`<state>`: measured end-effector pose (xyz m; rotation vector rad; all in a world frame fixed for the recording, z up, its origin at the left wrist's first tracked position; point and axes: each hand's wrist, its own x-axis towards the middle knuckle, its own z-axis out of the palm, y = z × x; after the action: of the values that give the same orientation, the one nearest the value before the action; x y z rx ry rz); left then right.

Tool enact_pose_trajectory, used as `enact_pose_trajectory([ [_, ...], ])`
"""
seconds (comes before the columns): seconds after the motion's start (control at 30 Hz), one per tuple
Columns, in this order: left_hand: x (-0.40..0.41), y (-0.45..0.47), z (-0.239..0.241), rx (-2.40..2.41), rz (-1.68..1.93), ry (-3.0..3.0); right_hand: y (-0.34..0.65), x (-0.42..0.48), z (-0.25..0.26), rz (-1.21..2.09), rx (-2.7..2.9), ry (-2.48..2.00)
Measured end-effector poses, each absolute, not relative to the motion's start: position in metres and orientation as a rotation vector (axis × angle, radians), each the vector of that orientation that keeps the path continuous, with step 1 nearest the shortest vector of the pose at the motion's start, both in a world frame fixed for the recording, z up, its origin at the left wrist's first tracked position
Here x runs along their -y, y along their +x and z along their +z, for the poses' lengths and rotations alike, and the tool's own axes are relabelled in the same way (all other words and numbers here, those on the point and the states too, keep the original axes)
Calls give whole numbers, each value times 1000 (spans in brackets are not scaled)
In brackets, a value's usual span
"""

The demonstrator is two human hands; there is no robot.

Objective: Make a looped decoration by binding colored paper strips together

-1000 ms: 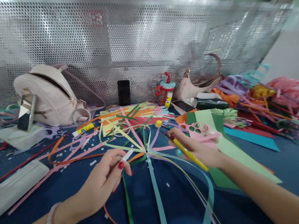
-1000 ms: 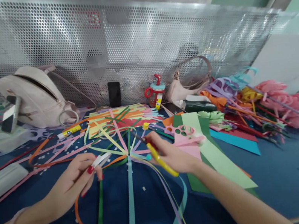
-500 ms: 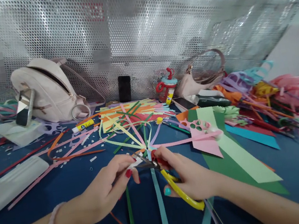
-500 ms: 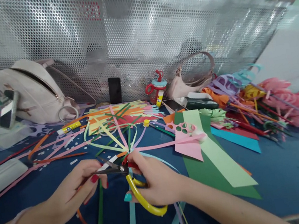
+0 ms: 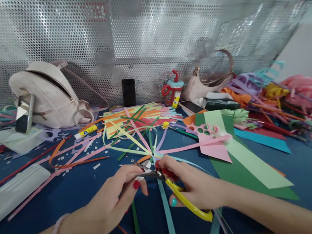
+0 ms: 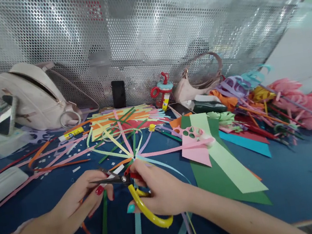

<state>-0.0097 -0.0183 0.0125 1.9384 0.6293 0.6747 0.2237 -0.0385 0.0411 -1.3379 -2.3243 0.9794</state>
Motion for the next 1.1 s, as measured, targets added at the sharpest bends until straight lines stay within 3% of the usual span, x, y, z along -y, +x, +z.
enact_pose_trajectory([
  [0.7, 20, -11, 10, -680, 638, 1966, 225, 38, 34, 989, 2326, -1221],
  [1.1, 19, -13, 13, -716, 632, 2077, 224, 36, 30, 789, 2281, -1397],
])
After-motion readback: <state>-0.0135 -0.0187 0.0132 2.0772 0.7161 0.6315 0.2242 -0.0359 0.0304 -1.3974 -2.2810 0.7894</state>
